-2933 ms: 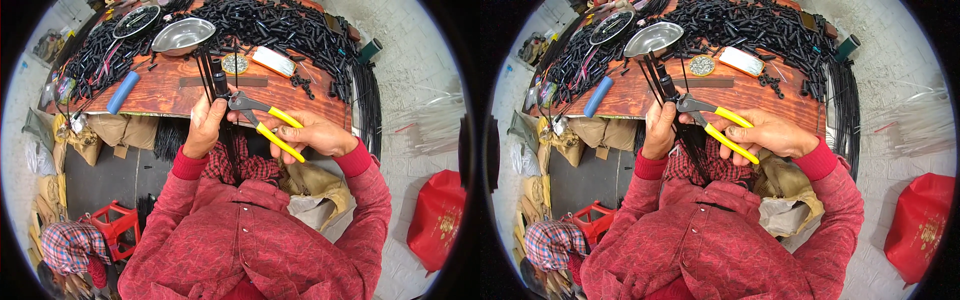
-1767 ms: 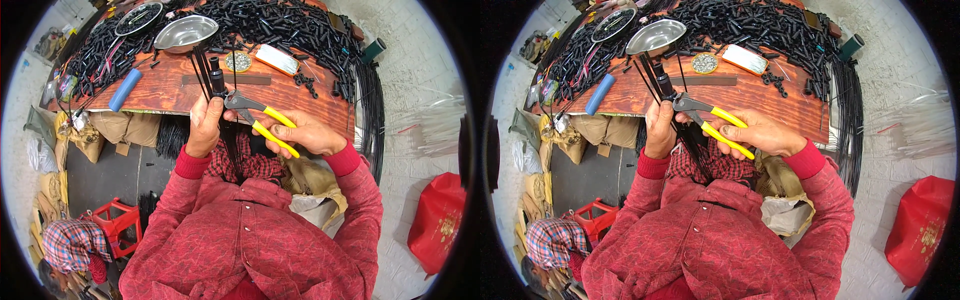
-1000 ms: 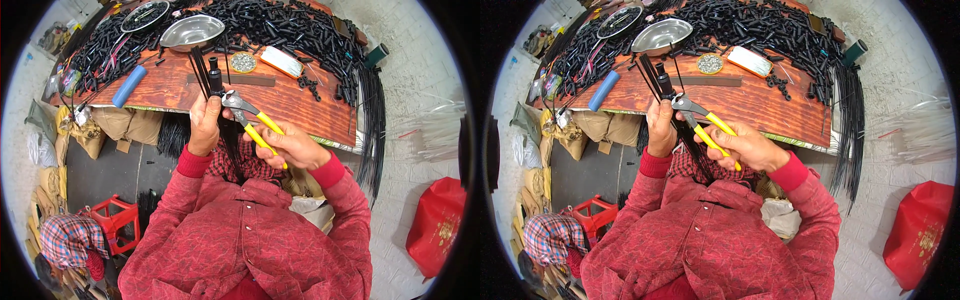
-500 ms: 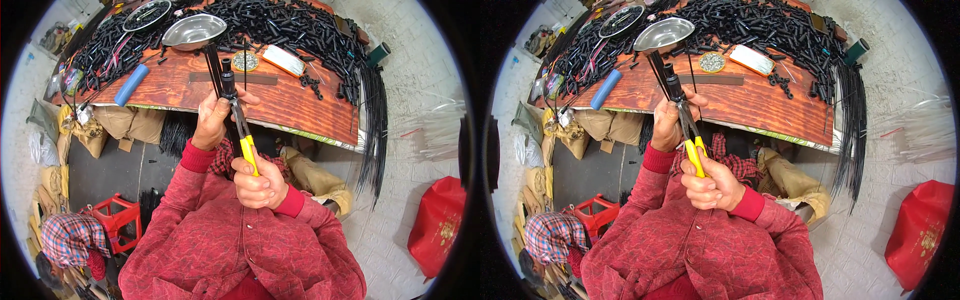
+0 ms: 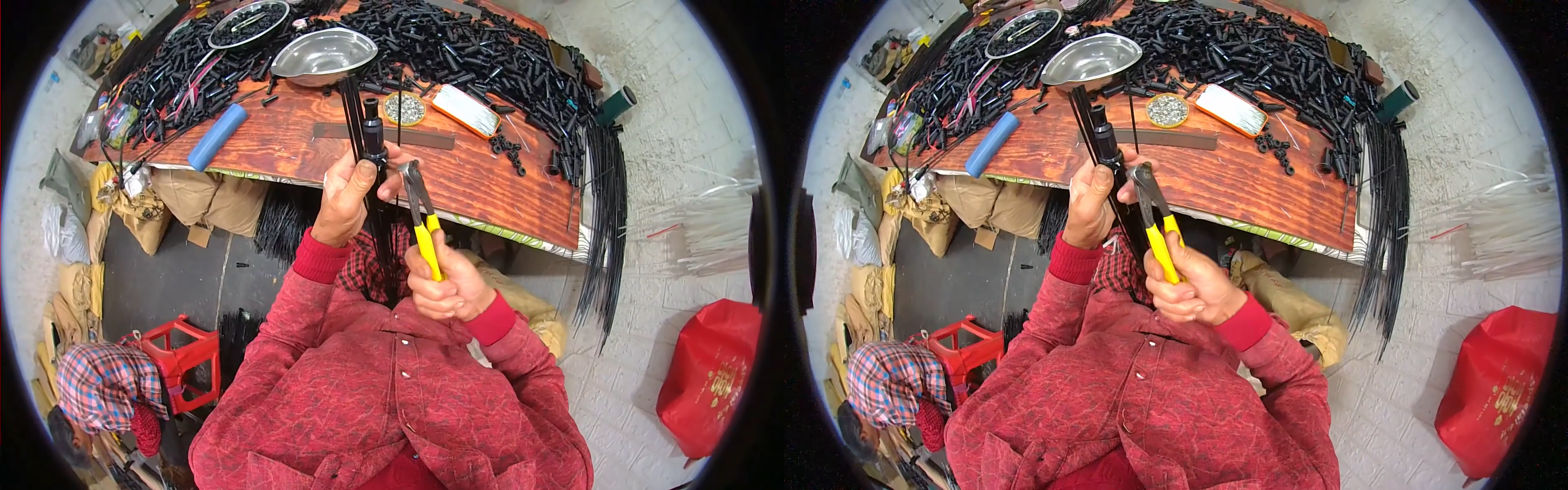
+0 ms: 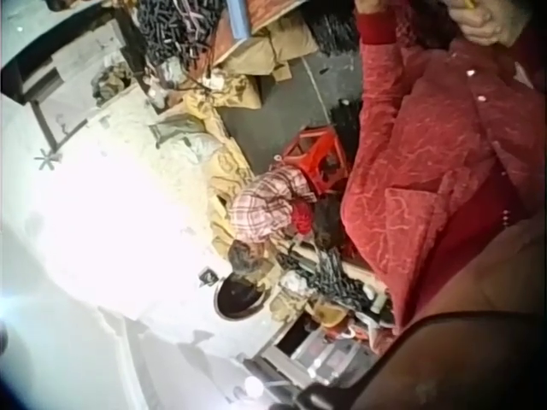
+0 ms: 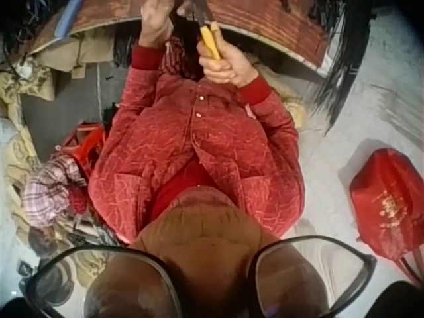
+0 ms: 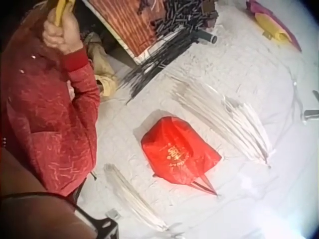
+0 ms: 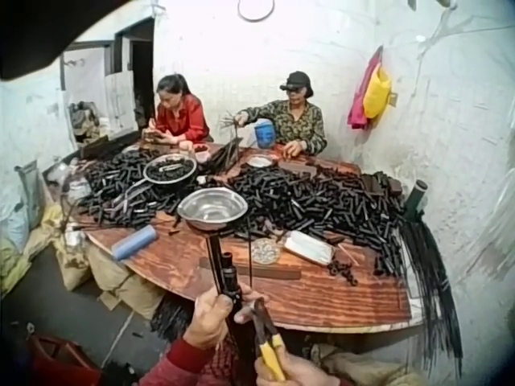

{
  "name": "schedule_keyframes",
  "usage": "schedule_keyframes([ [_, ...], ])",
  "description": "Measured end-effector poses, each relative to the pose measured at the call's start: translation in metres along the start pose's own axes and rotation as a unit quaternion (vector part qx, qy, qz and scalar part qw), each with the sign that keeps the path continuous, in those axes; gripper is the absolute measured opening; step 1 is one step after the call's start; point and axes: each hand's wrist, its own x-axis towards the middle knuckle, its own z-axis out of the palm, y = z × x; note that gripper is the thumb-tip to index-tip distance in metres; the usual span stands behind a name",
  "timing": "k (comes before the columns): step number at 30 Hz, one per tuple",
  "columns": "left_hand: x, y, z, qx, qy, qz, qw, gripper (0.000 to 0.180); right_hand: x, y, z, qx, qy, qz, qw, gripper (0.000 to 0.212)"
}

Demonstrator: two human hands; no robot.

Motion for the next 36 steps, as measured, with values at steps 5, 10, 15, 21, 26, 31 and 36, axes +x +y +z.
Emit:
schedule_keyframes([
  [5,0.009,-0.001,-0.008,0.041,0.041,0.006,0.998,0.04,-0.02,-0.025,0.005,-0.325,0.261,-0.074,0.906,0.057],
  [10,0.018,-0.003,-0.017,0.031,0.065,-0.019,0.997,0.039,-0.031,-0.056,-0.01,-0.493,0.35,-0.086,0.792,0.05],
  [15,0.019,-0.003,-0.029,-0.02,0.091,-0.017,0.996,0.036,-0.029,-0.085,-0.036,-0.602,0.369,-0.096,0.702,0.038],
  [21,0.024,-0.01,-0.05,-0.028,0.143,-0.033,0.989,0.036,-0.032,-0.117,-0.06,-0.79,0.417,-0.105,0.437,0.039],
  [26,0.028,-0.013,-0.055,-0.067,0.124,-0.042,0.989,0.037,-0.021,-0.121,-0.07,-0.841,0.395,-0.1,0.356,0.047],
  [31,0.03,-0.02,-0.062,-0.08,0.09,-0.03,0.992,0.042,-0.013,-0.13,-0.077,-0.881,0.387,-0.047,0.269,0.046],
  [36,0.03,-0.017,-0.055,-0.082,0.096,-0.034,0.991,0.044,-0.012,-0.134,-0.095,-0.837,0.406,-0.113,0.349,0.039],
])
